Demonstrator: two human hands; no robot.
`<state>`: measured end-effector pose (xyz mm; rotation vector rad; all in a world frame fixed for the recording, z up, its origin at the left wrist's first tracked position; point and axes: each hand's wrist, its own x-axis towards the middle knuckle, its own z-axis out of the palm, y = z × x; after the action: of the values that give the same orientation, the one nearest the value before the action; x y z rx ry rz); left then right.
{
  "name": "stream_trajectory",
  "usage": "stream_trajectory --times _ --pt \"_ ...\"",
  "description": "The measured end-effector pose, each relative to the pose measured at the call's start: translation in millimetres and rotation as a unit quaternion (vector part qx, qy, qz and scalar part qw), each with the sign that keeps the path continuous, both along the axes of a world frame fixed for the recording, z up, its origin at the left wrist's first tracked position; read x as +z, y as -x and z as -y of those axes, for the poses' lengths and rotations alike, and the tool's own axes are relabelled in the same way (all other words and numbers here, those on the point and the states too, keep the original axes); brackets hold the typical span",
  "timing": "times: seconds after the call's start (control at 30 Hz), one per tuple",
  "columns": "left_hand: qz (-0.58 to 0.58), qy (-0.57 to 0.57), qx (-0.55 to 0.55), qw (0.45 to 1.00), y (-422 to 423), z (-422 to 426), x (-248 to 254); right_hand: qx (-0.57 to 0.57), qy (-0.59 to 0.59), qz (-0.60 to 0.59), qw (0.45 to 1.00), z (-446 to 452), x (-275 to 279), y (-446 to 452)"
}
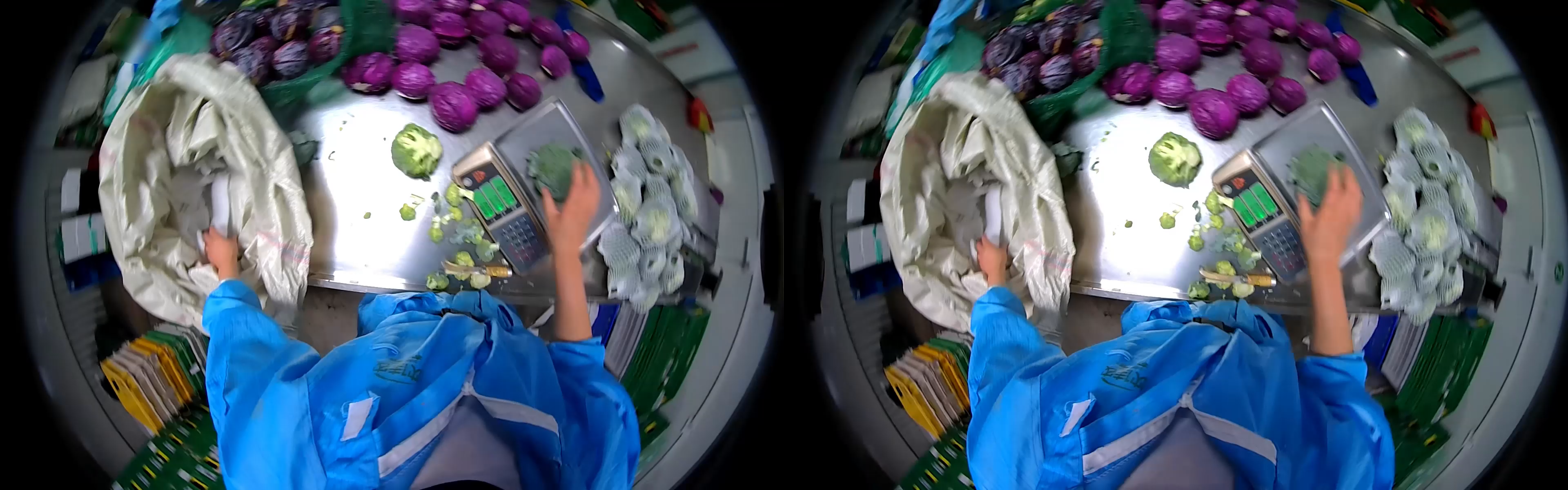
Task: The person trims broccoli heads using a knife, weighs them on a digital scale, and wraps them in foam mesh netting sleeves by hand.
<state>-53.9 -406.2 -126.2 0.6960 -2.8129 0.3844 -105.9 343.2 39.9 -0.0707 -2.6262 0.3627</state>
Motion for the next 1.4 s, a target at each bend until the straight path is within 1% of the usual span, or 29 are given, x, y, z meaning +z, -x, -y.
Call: stream_trajectory --times 0.03,0.13,0.2,0.3,0.4,0.43,0.5,0.53,0.57,0.6,0.63,0.67,0.73,0.8,0.83,0.87,0.9,0.97,1.03,1.07,1.1,1.13,1.17,1.2,1.23,1.3,1.33,1.37,1.4 --pt "-0.007 0.002 -0.014 1.000 -11 36 -40 0.043 0.046 0.024 0.998 12 2 -5" --pt "0.093 -0.078 0.074 0.990 -16 37 -37 0.182 0.155 0.089 0.967 69 7 -22" --pt "0.130 -0.095 0.098 0.982 -14 31 -31 0.312 0.078 0.129 0.938 95 -6 -37" --pt "0.162 -0.105 0.115 0.974 -17 29 -29 0.399 0.018 0.179 0.899 118 -21 -58" --pt "0.196 -0.110 0.116 0.967 -18 36 -36 0.430 0.053 0.233 0.871 118 -25 -70" --pt "0.222 -0.100 0.104 0.964 -18 41 -40 0.422 0.064 0.241 0.872 116 -27 -73" --pt "0.356 0.006 -0.009 0.934 -15 71 -64 0.424 0.084 0.258 0.864 109 -34 -76" --pt "0.370 0.044 -0.065 0.926 -16 86 -76 0.426 0.094 0.262 0.861 108 -35 -79" --pt "0.036 -0.206 0.099 0.973 -5 20 -22 0.427 0.103 0.267 0.858 105 -33 -81" --pt "-0.105 -0.235 0.014 0.966 6 -6 -1 0.422 0.109 0.270 0.859 106 -30 -74" --pt "-0.181 -0.380 -0.031 0.907 22 -42 33 0.417 0.162 0.272 0.852 114 -27 -67" --pt "-0.208 -0.579 -0.028 0.788 33 -113 91 0.403 0.216 0.277 0.845 119 -22 -65" --pt "-0.157 -0.669 -0.079 0.722 27 -231 168 0.351 0.360 0.319 0.804 130 4 -58" --pt "-0.094 -0.819 -0.117 0.554 3 -309 173 0.314 0.505 0.317 0.739 145 13 -43" --pt "-0.025 -0.812 -0.130 0.568 -13 -348 187 0.316 0.591 0.337 0.662 148 19 -32" --pt "0.084 -0.824 -0.166 0.535 -22 -366 181 0.284 0.722 0.347 0.526 149 27 -23" --pt "0.176 -0.827 -0.201 0.494 -24 -385 182 0.288 0.755 0.315 0.497 147 38 -16" --pt "0.342 -0.804 -0.217 0.434 -20 -404 175 0.277 0.736 0.264 0.559 136 53 -10" --pt "0.246 -0.699 -0.358 0.569 -7 -416 184 0.234 0.611 0.212 0.726 121 56 -14" --pt "0.180 -0.792 -0.247 0.528 3 -409 182 0.225 0.498 0.145 0.825 114 55 -18" --pt "0.006 -0.862 -0.250 0.442 20 -426 202 0.223 0.419 0.205 0.856 105 54 -25" --pt "-0.040 -0.888 -0.255 0.380 35 -434 222 0.255 0.395 0.217 0.855 100 49 -31" --pt "-0.073 -0.852 -0.297 0.426 41 -456 246 0.289 0.372 0.228 0.852 97 42 -37" --pt "-0.022 -0.799 -0.309 0.516 45 -458 239 0.311 0.390 0.196 0.844 95 40 -44" --pt "0.026 -0.735 -0.318 0.598 49 -461 235 0.313 0.500 0.185 0.786 94 39 -49" --pt "-0.049 -0.788 -0.270 0.550 56 -483 228 0.307 0.692 0.150 0.636 88 39 -55" --pt "-0.053 -0.840 -0.222 0.493 65 -489 229 0.267 0.701 0.220 0.624 62 41 -53" --pt "-0.055 -0.884 -0.170 0.433 74 -495 231 0.300 0.817 0.196 0.453 50 33 -52" --pt "-0.038 -0.903 -0.149 0.401 74 -514 240 0.257 0.822 0.139 0.488 50 38 -51"
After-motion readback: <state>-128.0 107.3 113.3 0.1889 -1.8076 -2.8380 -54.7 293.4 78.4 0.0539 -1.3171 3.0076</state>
